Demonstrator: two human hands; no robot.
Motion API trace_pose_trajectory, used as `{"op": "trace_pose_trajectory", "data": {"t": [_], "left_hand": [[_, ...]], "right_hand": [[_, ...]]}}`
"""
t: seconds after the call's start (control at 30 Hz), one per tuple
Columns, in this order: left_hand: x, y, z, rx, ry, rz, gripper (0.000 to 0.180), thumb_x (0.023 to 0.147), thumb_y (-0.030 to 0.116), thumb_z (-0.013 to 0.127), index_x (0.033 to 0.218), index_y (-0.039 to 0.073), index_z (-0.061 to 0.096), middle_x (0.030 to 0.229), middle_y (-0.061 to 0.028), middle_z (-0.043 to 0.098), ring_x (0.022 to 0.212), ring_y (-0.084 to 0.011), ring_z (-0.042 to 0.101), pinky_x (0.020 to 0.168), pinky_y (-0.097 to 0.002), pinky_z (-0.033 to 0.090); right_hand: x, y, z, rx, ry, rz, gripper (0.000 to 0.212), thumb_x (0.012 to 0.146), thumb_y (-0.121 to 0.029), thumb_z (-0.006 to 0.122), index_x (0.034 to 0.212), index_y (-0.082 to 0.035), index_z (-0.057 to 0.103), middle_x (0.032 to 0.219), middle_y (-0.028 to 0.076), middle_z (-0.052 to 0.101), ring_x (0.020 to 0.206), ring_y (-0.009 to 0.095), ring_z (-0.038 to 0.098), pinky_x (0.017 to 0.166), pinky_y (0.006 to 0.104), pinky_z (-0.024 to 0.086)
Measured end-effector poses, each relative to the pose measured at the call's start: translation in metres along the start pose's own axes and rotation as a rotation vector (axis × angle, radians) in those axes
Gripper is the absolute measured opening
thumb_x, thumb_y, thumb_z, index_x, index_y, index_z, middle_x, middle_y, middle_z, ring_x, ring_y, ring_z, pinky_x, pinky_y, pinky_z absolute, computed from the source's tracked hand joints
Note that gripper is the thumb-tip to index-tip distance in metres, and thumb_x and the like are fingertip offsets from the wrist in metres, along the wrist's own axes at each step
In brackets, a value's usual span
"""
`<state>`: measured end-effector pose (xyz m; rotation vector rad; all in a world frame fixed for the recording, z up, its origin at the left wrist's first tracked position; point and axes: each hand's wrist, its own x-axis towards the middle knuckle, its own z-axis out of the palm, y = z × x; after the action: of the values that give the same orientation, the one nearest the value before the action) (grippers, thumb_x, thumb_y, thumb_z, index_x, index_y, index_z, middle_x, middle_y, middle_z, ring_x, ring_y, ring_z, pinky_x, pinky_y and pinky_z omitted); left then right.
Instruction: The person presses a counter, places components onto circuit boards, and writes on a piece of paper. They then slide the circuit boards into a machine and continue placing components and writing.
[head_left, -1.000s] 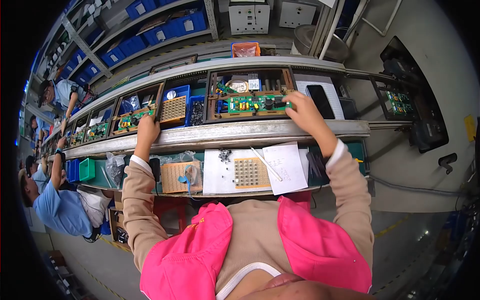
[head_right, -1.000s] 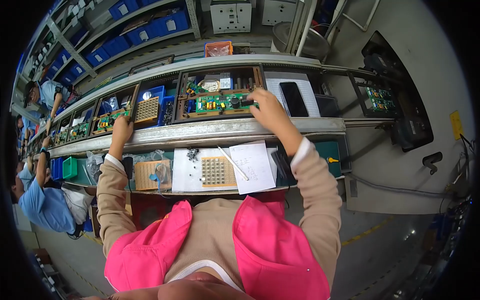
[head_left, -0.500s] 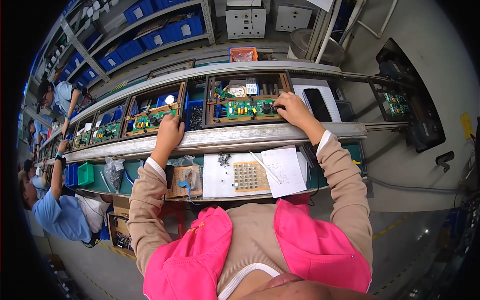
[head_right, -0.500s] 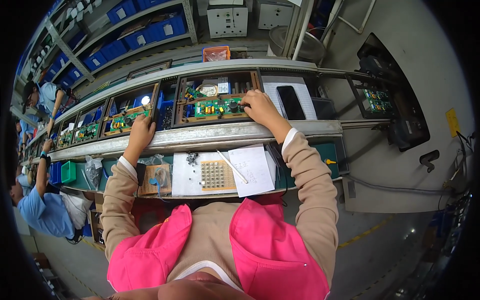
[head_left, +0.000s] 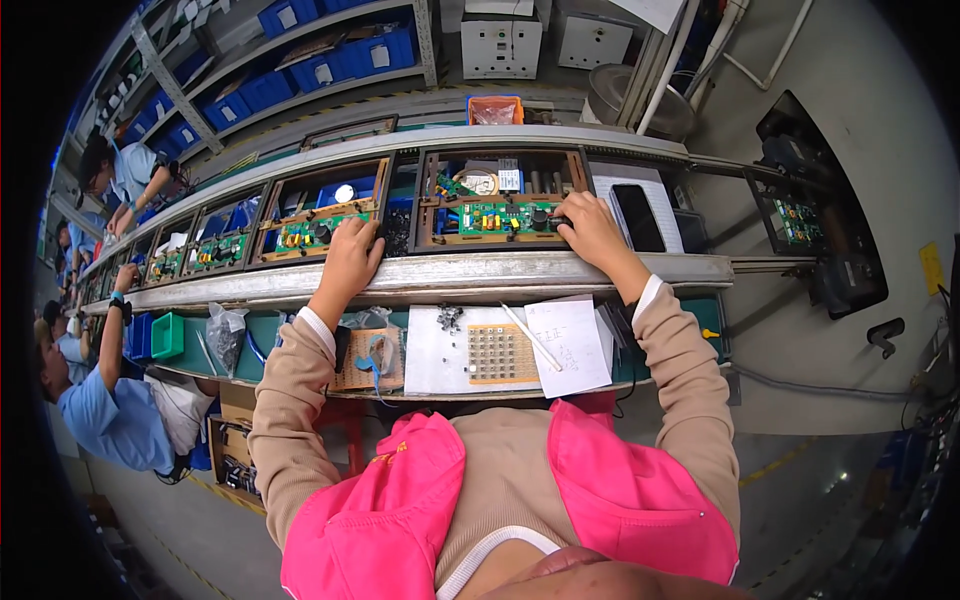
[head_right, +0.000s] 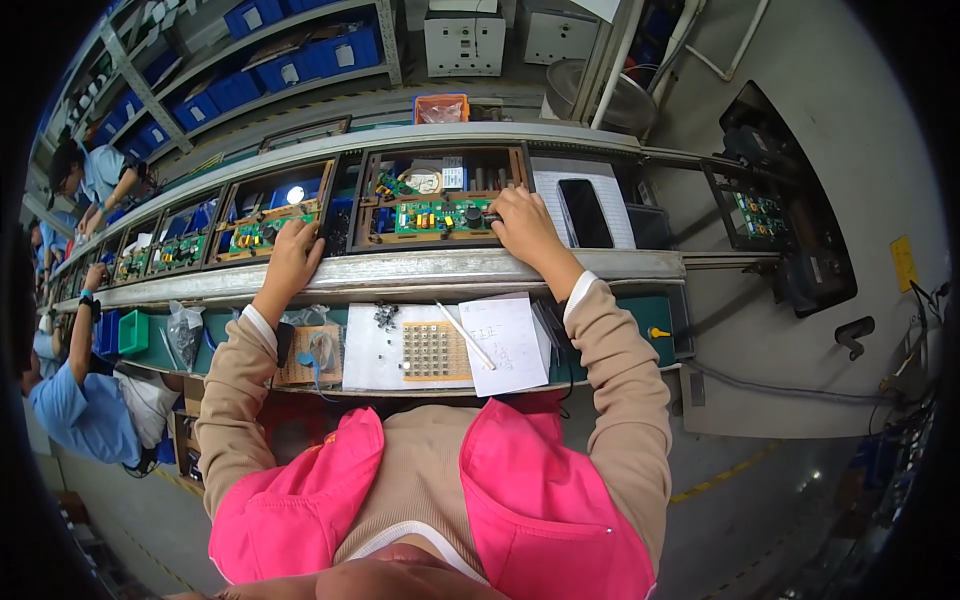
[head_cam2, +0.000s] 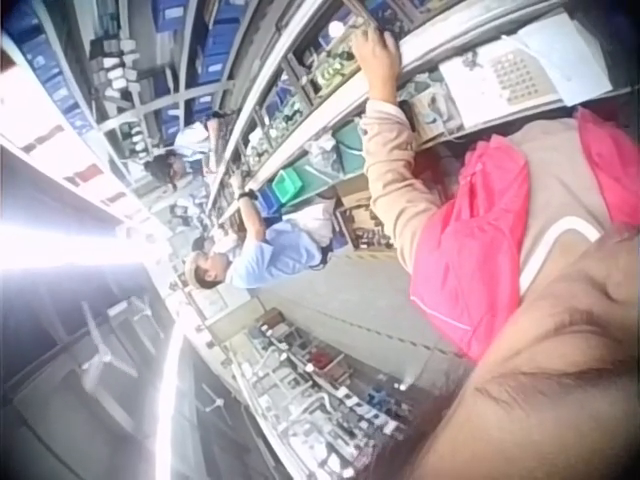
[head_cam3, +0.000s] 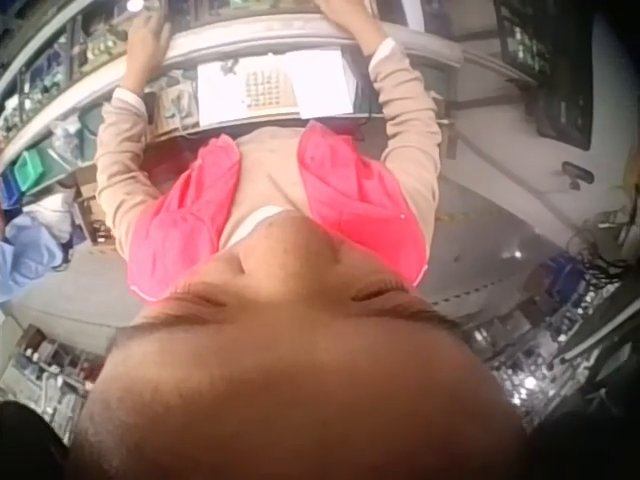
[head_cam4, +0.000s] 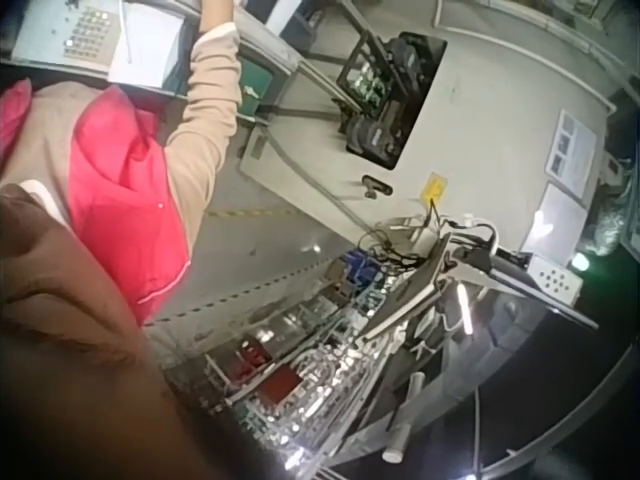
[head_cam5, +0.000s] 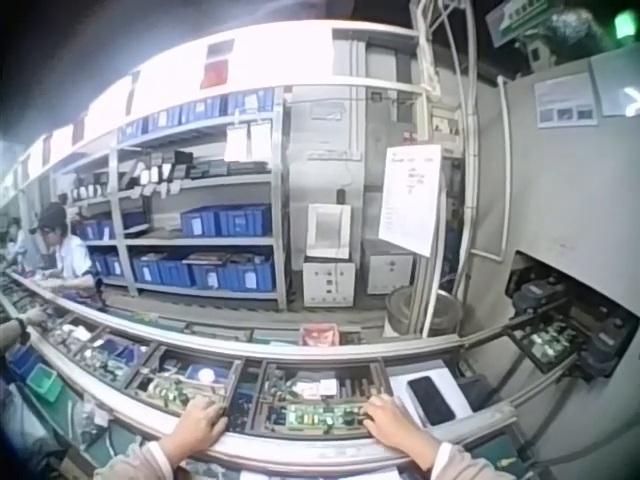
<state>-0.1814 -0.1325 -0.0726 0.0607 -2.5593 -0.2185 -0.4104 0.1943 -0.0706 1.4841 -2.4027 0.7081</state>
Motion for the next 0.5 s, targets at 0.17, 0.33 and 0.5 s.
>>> {"op": "trace_pose_trajectory", "data": {"t": [0.17,0.33,0.5], "left_hand": [[0.002,0.000,-0.002,-0.026,0.003,-0.003,0.025,0.078,0.010,0.063,0.100,0.000,0.059,0.087,-0.0152,0.054,0.086,-0.0336,0.051,0.079,-0.0427,0.041],[0.001,0.001,-0.002,-0.024,0.015,0.018,0.025,0.078,0.007,0.062,0.101,-0.001,0.059,0.087,-0.0153,0.053,0.086,-0.0341,0.051,0.079,-0.0416,0.042],[-0.001,-0.001,-0.001,-0.026,0.026,0.028,0.024,0.078,0.009,0.062,0.100,-0.001,0.059,0.087,-0.0154,0.054,0.085,-0.0346,0.051,0.078,-0.0423,0.042]], "right_hand": [[0.000,0.010,0.007,0.077,-0.021,0.070,0.018,0.075,-0.009,0.062,0.093,-0.004,0.062,0.095,0.007,0.059,0.101,0.026,0.051,0.088,0.0378,0.037],[-0.004,0.005,-0.012,0.059,0.068,0.066,0.020,0.076,-0.012,0.065,0.094,-0.004,0.063,0.096,0.010,0.061,0.097,0.027,0.055,0.083,0.0366,0.041],[-0.020,-0.030,-0.050,0.370,-0.152,0.112,0.019,0.076,-0.014,0.064,0.091,-0.001,0.062,0.084,0.015,0.063,0.077,0.030,0.061,0.068,0.0366,0.047]]}}
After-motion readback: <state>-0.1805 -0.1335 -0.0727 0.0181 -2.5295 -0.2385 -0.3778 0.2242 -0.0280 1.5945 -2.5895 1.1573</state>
